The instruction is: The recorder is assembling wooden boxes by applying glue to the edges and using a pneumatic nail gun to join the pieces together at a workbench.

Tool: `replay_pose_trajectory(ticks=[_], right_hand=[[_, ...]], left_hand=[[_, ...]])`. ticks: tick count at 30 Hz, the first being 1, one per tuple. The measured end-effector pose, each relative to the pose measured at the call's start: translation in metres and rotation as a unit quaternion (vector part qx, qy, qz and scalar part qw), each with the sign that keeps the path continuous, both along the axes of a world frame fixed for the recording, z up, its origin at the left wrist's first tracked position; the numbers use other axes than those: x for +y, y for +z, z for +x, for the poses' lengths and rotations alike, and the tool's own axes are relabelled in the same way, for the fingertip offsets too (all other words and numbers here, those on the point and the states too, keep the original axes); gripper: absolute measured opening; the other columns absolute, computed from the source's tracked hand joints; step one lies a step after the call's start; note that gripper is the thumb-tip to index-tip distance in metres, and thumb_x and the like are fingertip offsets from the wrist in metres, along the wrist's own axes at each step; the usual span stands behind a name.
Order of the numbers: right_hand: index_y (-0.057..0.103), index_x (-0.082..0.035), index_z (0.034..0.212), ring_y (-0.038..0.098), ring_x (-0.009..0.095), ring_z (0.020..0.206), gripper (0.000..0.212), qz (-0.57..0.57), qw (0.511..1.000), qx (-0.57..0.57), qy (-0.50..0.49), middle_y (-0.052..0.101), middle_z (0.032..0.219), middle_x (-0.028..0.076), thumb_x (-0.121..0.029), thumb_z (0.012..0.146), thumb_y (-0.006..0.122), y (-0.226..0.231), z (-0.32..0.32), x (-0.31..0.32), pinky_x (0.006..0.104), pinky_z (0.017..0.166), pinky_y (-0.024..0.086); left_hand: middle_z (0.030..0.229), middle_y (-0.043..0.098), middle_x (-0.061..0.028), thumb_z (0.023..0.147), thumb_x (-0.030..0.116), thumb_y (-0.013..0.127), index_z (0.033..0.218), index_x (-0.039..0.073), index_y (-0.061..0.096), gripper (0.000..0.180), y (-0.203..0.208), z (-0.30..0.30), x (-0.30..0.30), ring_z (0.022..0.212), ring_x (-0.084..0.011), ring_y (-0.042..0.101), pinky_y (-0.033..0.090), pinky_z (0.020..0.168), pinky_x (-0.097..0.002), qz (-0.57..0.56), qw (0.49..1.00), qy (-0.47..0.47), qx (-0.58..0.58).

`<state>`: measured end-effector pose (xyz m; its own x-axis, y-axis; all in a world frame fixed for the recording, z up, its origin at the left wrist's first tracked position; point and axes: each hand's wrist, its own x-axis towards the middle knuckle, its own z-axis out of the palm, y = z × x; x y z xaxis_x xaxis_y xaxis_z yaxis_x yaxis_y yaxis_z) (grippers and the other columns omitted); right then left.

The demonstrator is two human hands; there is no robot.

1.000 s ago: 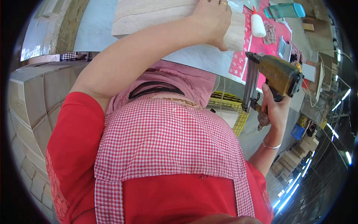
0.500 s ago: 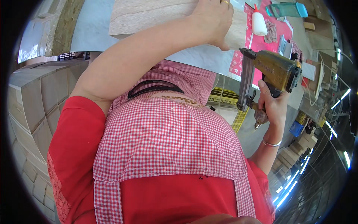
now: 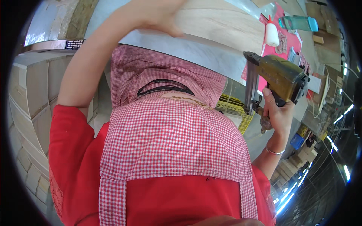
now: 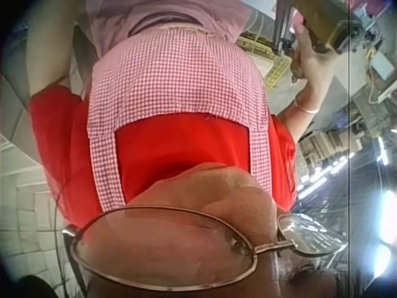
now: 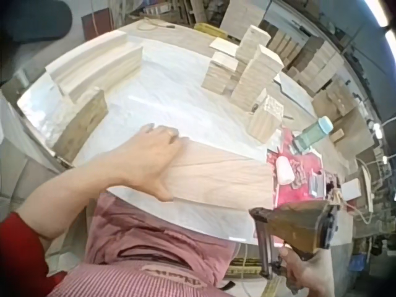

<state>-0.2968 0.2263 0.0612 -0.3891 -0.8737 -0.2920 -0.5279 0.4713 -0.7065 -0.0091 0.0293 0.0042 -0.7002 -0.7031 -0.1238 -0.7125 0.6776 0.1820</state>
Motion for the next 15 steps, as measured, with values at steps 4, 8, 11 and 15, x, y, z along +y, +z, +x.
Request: replay_pose_trajectory(ticks=[4,8,11,15], right_hand=[[0.067,-0.001,0.097,0.048,0.005,0.047,0.026,0.025,0.999,-0.008,0.018,0.058,0.067,-0.001,-0.023,0.089,0.078,0.012,0.000,-0.008,0.0223,0.040,0.035],[0.067,-0.001,0.097,0.048,0.006,0.047,0.027,0.031,0.999,-0.016,0.030,0.059,0.069,-0.001,-0.023,0.088,0.078,0.006,-0.001,-0.011,0.0223,0.040,0.036],[0.067,-0.001,0.097,0.048,0.006,0.047,0.027,0.034,0.999,-0.011,0.029,0.059,0.070,0.000,-0.023,0.088,0.079,0.005,0.003,-0.013,0.0226,0.040,0.036],[0.065,0.000,0.102,0.048,0.006,0.046,0.026,0.034,0.999,-0.018,0.028,0.060,0.071,0.000,-0.020,0.090,0.077,0.001,0.005,-0.015,0.0230,0.039,0.037]], left_hand=[[0.114,0.058,-0.0247,0.056,0.045,0.084,0.123,-0.007,0.053,0.090,0.005,-0.041,0.015,0.111,-0.0378,0.055,0.042,0.098,-0.0467,-0.008,0.998,0.016,0.068],[0.108,0.060,-0.0228,0.055,0.044,0.084,0.116,-0.006,0.057,0.083,-0.020,-0.047,0.020,0.105,-0.0351,0.057,0.044,0.093,-0.0445,-0.057,0.986,0.015,0.157],[0.106,0.060,-0.0221,0.054,0.044,0.084,0.113,-0.005,0.058,0.081,-0.026,-0.044,0.019,0.104,-0.0344,0.058,0.044,0.091,-0.0441,-0.078,0.978,0.015,0.191],[0.105,0.060,-0.0214,0.054,0.044,0.084,0.112,-0.005,0.058,0.081,-0.019,-0.046,0.018,0.102,-0.0341,0.058,0.043,0.090,-0.0442,-0.068,0.982,0.020,0.176]])
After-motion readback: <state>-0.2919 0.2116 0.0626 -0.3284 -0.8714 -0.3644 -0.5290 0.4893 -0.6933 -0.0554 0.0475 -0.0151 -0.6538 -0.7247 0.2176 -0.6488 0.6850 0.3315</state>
